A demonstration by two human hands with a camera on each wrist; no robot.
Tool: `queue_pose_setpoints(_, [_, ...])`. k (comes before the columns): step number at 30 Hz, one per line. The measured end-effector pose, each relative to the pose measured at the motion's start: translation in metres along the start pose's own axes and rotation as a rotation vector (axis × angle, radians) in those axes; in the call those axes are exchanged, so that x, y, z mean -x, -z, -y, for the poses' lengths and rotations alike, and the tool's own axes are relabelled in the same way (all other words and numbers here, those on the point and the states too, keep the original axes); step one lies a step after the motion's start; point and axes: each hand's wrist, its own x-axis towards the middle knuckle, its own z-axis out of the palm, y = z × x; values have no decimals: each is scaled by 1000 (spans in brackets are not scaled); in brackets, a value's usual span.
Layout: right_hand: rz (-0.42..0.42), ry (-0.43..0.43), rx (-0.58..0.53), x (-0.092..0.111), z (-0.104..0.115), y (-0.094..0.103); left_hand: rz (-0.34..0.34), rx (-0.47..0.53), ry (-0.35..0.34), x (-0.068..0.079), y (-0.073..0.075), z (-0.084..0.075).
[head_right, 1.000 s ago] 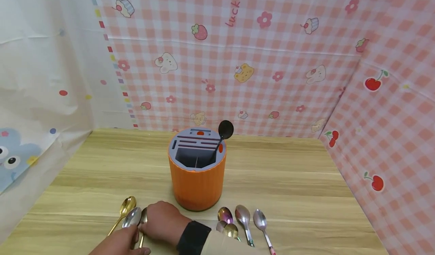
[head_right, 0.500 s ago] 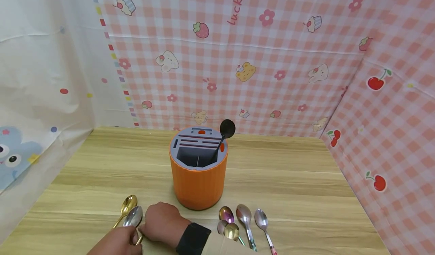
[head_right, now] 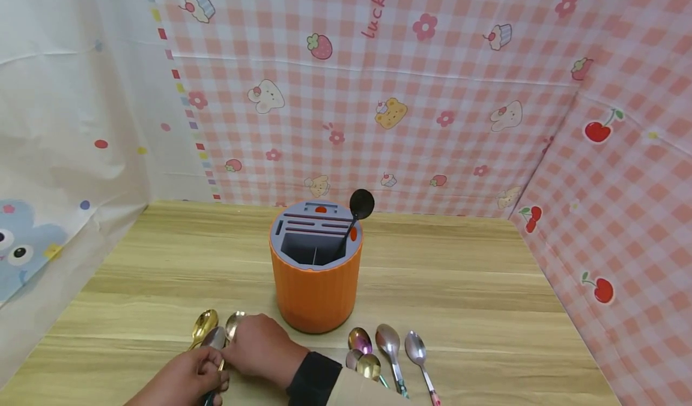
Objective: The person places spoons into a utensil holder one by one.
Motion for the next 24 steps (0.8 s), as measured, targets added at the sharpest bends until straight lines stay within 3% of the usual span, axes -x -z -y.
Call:
queue_pose_setpoints(2, [-17, -1, -112, 0, 1, 2, 2, 130, 32, 0, 2, -3])
queue_pose_setpoints(4, [-36, -21, -248, 0, 2, 5, -6, 187, 16, 0, 4, -6])
queue_pose_setpoints(9, [-82, -84, -624, -4, 3, 9, -71, 242, -46, -1, 7, -14])
queue_pose_setpoints(14, [-73, -100, -981, -9, 1, 12, -113, 265, -38, 0, 10, -25])
queue_pose_setpoints(18, [-83, -46, -1069, -9, 1, 21, -87, 304, -71, 1, 10, -29])
queue_pose_setpoints(24, [-161, 47, -896, -2, 10, 47, -82, 225, -146, 3, 11, -36])
